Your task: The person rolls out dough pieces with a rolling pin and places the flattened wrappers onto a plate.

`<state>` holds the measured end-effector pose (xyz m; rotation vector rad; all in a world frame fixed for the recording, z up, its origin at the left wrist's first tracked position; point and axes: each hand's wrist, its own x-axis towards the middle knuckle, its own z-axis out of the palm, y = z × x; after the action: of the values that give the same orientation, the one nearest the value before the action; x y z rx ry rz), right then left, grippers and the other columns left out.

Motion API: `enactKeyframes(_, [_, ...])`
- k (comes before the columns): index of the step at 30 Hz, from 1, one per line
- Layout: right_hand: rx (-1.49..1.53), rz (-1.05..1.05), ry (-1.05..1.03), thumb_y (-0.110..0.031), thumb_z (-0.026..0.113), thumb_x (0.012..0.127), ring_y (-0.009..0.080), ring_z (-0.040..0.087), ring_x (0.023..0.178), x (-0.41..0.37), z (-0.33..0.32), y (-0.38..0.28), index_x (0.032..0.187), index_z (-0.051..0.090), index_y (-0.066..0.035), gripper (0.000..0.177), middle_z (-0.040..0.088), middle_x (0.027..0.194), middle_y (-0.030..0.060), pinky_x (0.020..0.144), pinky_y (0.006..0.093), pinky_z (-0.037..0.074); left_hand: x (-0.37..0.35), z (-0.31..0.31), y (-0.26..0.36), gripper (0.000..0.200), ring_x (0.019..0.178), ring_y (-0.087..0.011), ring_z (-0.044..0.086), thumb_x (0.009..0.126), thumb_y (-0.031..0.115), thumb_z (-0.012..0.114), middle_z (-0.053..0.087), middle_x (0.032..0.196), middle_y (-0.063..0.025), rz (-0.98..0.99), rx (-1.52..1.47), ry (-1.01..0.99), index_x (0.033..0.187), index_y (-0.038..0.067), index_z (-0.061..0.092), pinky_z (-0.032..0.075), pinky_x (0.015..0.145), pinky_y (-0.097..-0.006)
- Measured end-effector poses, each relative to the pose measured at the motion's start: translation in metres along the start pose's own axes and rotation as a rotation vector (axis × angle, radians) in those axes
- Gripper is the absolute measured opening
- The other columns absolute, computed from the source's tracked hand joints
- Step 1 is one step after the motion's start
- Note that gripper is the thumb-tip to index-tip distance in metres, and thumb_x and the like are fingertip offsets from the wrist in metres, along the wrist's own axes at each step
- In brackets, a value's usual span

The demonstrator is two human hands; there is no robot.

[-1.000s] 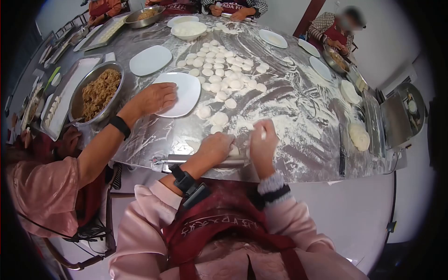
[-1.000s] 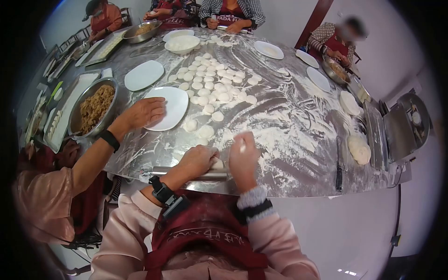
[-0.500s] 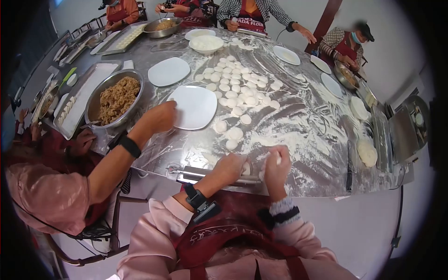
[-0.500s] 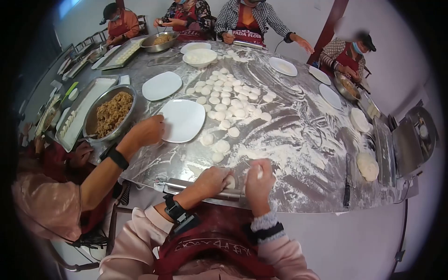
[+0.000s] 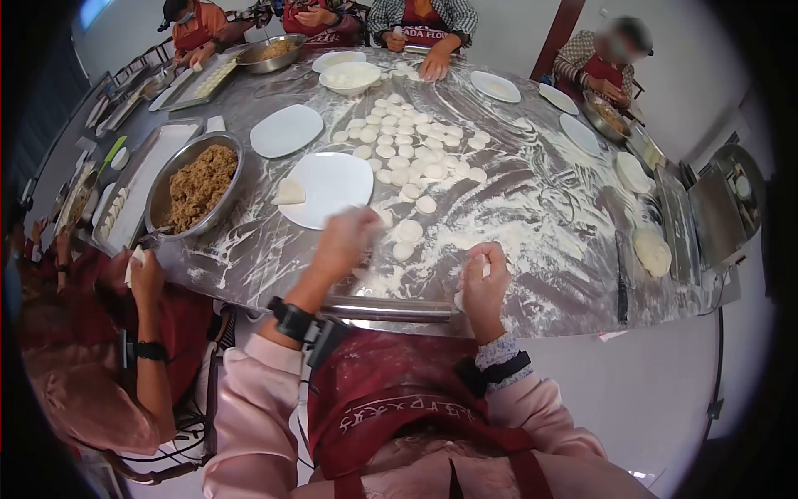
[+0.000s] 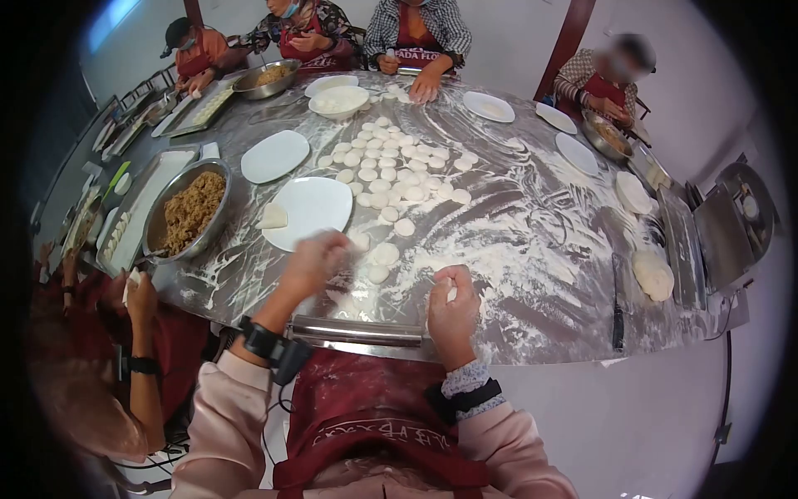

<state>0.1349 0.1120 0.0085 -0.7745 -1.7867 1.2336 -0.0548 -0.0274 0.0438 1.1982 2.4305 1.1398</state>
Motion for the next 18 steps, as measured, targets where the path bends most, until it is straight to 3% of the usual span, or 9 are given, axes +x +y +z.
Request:
enactKeyframes(1, [-0.013, -0.023, 0.010, -0.004, 0.047, 0.085, 0.0128, 0.052, 0.045, 0.001, 0.000, 0.002, 0.084, 0.054, -0.006, 0.007, 0.051, 0.054, 0.0044, 0.044, 0.0287, 0.040, 0.002, 0.034, -0.019, 0.018, 0.082, -0.0296, 0.062, 0.082, 0.007, 0.058, 0.065, 0.088, -0.0116, 0.264, 0.033, 0.038, 0.099, 0.007, 0.063, 0.049, 0.077, -0.0370])
enactKeyframes(2, [-0.019, -0.022, 0.012, -0.004, 0.047, 0.085, 0.0128, 0.052, 0.045, 0.001, 0.000, 0.001, 0.084, 0.054, -0.006, 0.007, 0.051, 0.054, 0.0044, 0.044, 0.0287, 0.040, 0.002, 0.047, -0.013, 0.020, 0.089, -0.0302, 0.059, 0.077, 0.005, 0.058, 0.064, 0.094, -0.0107, 0.390, 0.131, -0.063, 0.097, 0.008, 0.063, 0.048, 0.080, -0.0378])
enactKeyframes(5, [-0.049, -0.021, -0.004, -0.004, 0.047, 0.085, 0.0139, 0.052, 0.045, 0.001, -0.002, 0.003, 0.084, 0.055, -0.006, 0.008, 0.052, 0.056, 0.0055, 0.045, 0.0297, 0.040, -0.001, 0.067, -0.008, 0.020, 0.095, -0.0302, 0.055, 0.075, 0.004, 0.057, 0.061, 0.099, -0.0092, 0.512, 0.281, -0.159, 0.094, 0.008, 0.062, 0.045, 0.082, -0.0377])
enactKeyframes(7, [-0.074, -0.061, 0.007, -0.004, 0.047, 0.084, 0.0166, 0.053, 0.048, 0.000, -0.002, 0.009, 0.084, 0.055, -0.005, 0.008, 0.053, 0.058, 0.0077, 0.048, 0.0317, 0.041, -0.002, 0.060, -0.007, 0.015, 0.096, -0.0313, 0.053, 0.077, 0.007, 0.056, 0.058, 0.098, -0.0095, 0.456, 0.324, -0.216, 0.092, 0.009, 0.062, 0.044, 0.083, -0.0380])
enactKeyframes(9, [-0.094, -0.064, 0.016, -0.004, 0.047, 0.084, 0.0182, 0.053, 0.050, -0.001, -0.003, 0.010, 0.084, 0.055, -0.005, 0.008, 0.053, 0.058, 0.0088, 0.049, 0.0327, 0.041, -0.004, 0.054, -0.014, 0.012, 0.094, -0.0317, 0.053, 0.078, 0.010, 0.056, 0.056, 0.092, -0.0108, 0.316, 0.398, -0.133, 0.089, 0.008, 0.060, 0.044, 0.082, -0.0391])
enactKeyframes(10, [-0.115, -0.075, 0.023, -0.005, 0.047, 0.084, 0.0197, 0.054, 0.052, -0.001, -0.003, 0.009, 0.083, 0.055, -0.005, 0.008, 0.053, 0.059, 0.0099, 0.051, 0.0336, 0.041, -0.006, 0.047, -0.016, 0.011, 0.091, -0.0316, 0.055, 0.075, 0.012, 0.058, 0.057, 0.092, -0.0157, 0.293, 0.343, -0.125, 0.083, 0.006, 0.059, 0.046, 0.080, -0.0392])
enactKeyframes(14, [-0.069, -0.055, 0.018, -0.005, 0.048, 0.083, 0.0211, 0.054, 0.053, -0.002, -0.005, 0.010, 0.083, 0.056, -0.005, 0.008, 0.053, 0.059, 0.0109, 0.052, 0.0344, 0.041, -0.013, 0.039, -0.004, 0.011, 0.085, -0.0297, 0.058, 0.075, 0.014, 0.061, 0.059, 0.088, -0.0147, 0.159, 0.401, -0.142, 0.081, 0.005, 0.059, 0.047, 0.075, -0.0387])
enactKeyframes(16, [-0.102, -0.099, -0.007, -0.004, 0.048, 0.081, 0.0215, 0.054, 0.053, -0.002, -0.006, 0.008, 0.082, 0.056, -0.005, 0.008, 0.054, 0.061, 0.0114, 0.052, 0.0345, 0.042, -0.013, 0.043, 0.010, 0.010, 0.069, -0.0237, 0.060, 0.074, 0.008, 0.066, 0.062, 0.075, -0.0112, -0.008, -0.015, -0.469, 0.081, 0.003, 0.062, 0.048, 0.066, -0.0353])
enactKeyframes(18, [-0.152, -0.115, -0.012, -0.004, 0.047, 0.081, 0.0229, 0.055, 0.053, -0.009, -0.013, -0.015, 0.082, 0.056, -0.005, 0.008, 0.054, 0.063, 0.0117, 0.052, 0.0351, 0.042, -0.015, 0.061, 0.007, 0.011, 0.066, -0.0216, 0.059, 0.074, 0.010, 0.068, 0.063, 0.072, -0.0105, 0.005, -0.072, -0.494, 0.082, 0.003, 0.062, 0.047, 0.064, -0.0340])
